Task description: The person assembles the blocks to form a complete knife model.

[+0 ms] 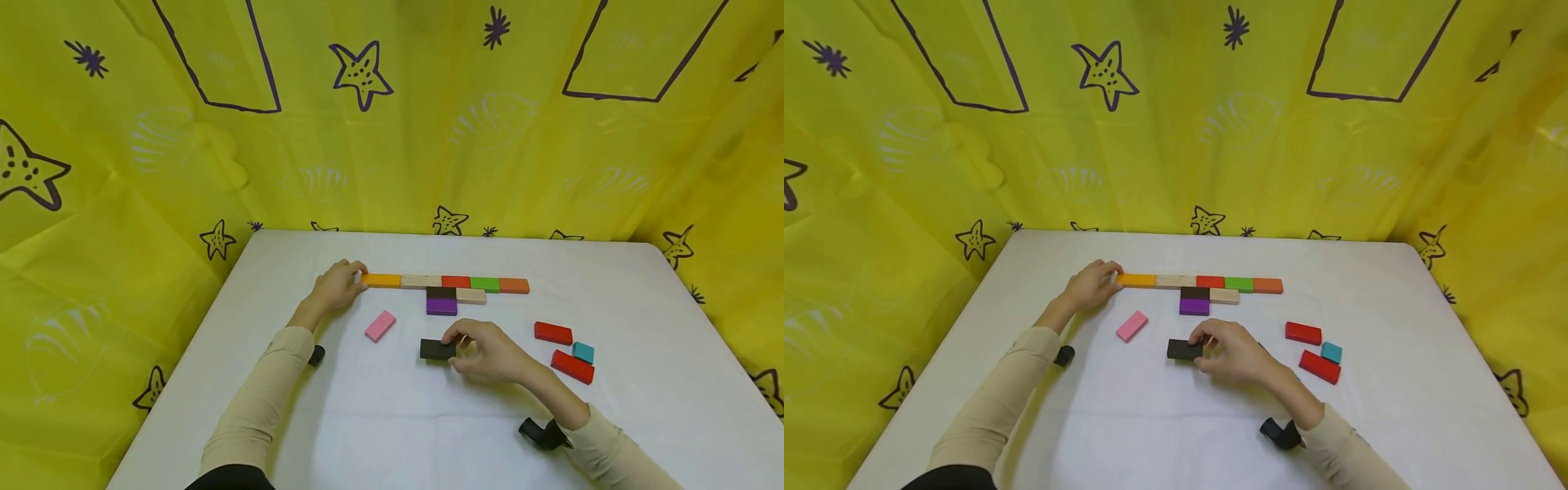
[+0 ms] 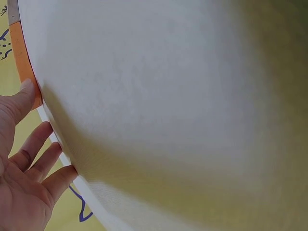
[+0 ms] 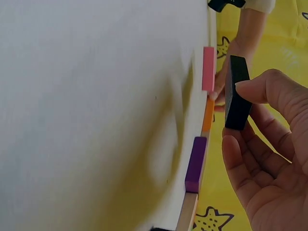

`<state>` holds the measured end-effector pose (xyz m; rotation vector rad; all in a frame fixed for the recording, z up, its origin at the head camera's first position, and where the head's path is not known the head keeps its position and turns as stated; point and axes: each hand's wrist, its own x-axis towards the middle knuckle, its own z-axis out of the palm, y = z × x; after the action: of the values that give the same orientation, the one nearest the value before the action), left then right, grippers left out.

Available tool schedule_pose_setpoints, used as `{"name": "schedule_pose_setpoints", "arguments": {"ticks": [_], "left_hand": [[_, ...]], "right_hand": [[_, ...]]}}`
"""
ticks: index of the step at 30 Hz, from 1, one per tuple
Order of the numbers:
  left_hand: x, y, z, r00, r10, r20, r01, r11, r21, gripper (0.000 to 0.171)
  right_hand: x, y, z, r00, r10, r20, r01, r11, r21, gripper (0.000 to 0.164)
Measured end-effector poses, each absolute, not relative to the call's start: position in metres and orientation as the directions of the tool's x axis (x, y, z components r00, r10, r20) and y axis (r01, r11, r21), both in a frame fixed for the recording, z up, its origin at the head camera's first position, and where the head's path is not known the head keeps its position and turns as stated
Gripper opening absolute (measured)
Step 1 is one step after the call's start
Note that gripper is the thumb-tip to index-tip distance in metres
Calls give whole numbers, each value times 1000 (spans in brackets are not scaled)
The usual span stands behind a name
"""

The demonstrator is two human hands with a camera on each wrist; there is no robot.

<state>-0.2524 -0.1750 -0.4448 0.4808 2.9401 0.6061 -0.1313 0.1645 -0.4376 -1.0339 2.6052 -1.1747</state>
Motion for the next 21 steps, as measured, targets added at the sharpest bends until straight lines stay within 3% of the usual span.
{"name": "schedule_pose_setpoints", "arguments": {"ticks": [21], "left_hand": [[-253, -175, -445, -945, 322, -48, 276, 872, 404, 31]], "right_hand": [[-159, 196, -434, -850, -507, 143, -463, 592, -660, 26]]}}
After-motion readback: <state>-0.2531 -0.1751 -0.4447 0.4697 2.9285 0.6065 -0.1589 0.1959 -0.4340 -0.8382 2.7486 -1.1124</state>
